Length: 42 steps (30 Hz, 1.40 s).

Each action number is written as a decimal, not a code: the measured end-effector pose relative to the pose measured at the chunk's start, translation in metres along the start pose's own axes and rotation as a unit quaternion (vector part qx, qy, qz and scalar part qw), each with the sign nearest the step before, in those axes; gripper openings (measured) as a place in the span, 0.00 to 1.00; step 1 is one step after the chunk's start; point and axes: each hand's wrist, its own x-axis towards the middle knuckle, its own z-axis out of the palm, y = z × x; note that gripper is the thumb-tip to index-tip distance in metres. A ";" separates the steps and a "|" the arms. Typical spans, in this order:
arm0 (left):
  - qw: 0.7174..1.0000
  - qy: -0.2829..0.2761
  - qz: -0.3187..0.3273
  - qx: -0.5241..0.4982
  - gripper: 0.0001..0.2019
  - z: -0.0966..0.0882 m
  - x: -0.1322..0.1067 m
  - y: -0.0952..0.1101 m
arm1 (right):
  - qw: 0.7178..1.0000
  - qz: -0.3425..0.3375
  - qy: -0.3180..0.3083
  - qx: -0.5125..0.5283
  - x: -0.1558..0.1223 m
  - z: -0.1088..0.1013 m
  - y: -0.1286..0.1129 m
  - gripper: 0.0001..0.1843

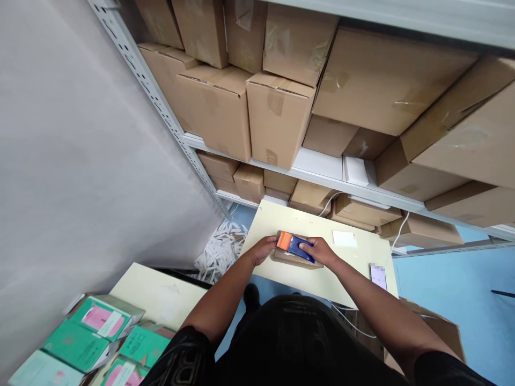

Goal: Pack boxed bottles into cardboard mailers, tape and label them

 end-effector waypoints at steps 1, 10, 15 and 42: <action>1.000 0.011 -0.001 0.002 0.21 0.000 0.001 0.000 | 1.000 0.001 -0.002 -0.009 0.000 0.000 -0.001 0.32; 0.997 0.051 0.010 0.050 0.19 0.005 0.006 -0.002 | 0.998 0.012 -0.005 -0.059 -0.001 -0.010 -0.018 0.31; 0.997 0.075 0.006 0.013 0.18 -0.001 0.014 -0.012 | 0.996 0.004 -0.007 -0.084 -0.005 -0.037 -0.026 0.30; 0.947 0.221 0.049 0.230 0.13 0.015 0.013 -0.043 | 0.988 0.008 -0.051 -0.147 0.000 -0.050 -0.012 0.30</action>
